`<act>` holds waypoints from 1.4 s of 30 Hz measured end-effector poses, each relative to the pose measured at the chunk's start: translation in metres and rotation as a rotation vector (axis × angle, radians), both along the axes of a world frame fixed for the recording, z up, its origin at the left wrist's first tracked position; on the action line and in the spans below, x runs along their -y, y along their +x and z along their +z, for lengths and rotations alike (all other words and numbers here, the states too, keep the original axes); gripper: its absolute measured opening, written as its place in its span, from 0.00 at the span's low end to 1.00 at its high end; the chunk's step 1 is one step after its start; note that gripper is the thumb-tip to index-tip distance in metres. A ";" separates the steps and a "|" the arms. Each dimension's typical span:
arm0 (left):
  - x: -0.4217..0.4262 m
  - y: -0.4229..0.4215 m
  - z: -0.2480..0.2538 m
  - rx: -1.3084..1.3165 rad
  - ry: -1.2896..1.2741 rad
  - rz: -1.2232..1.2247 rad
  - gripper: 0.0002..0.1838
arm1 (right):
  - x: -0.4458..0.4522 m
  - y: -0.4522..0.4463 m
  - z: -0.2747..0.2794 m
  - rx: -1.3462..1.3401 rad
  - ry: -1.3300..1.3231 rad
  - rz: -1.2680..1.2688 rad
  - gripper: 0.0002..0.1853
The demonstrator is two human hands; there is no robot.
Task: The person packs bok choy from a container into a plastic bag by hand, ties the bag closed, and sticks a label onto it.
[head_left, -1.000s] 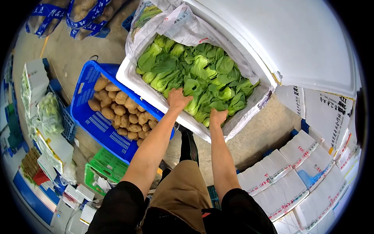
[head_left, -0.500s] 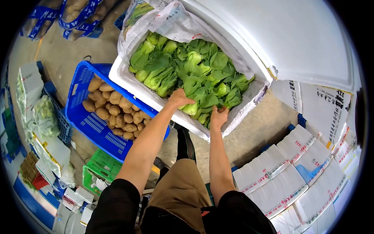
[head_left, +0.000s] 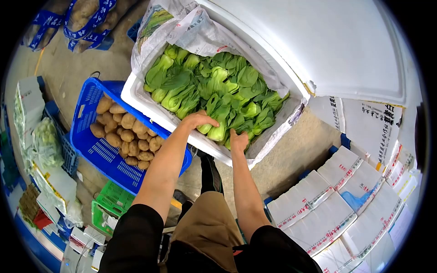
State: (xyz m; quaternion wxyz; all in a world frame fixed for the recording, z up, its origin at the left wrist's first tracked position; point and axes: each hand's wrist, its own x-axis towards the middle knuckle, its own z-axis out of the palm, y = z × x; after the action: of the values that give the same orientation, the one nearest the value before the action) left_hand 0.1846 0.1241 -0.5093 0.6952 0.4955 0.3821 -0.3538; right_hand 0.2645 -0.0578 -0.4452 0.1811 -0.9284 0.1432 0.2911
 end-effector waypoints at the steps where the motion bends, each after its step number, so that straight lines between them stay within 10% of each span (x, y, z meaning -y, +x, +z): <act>1: 0.002 0.000 -0.002 0.005 -0.002 0.011 0.47 | -0.003 0.002 0.001 -0.005 0.002 -0.027 0.26; 6: 0.006 -0.002 -0.008 0.062 -0.015 0.031 0.36 | 0.014 0.008 -0.031 -0.013 0.018 -0.070 0.19; 8: -0.010 0.015 0.070 0.078 0.024 -0.054 0.34 | 0.005 0.009 -0.010 0.007 -0.026 -0.017 0.14; 18: 0.017 0.006 0.030 0.167 0.014 0.032 0.34 | -0.003 -0.018 -0.023 0.476 0.006 0.218 0.10; 25: 0.049 0.008 0.062 0.300 0.065 0.102 0.30 | 0.027 -0.017 -0.017 0.225 0.757 -0.363 0.10; 36: 0.073 0.009 0.082 0.424 0.128 0.150 0.37 | 0.043 -0.005 -0.004 0.003 0.948 -0.373 0.13; 42: 0.115 0.019 0.187 0.327 0.664 0.047 0.38 | 0.049 0.008 0.063 -0.133 1.100 -0.509 0.22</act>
State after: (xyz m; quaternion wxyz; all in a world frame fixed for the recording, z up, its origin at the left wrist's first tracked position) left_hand 0.2040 0.0092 -0.3226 0.5565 0.7350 0.3713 -0.1107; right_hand 0.2729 -0.1065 -0.3827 0.6887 -0.6151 0.2003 0.3276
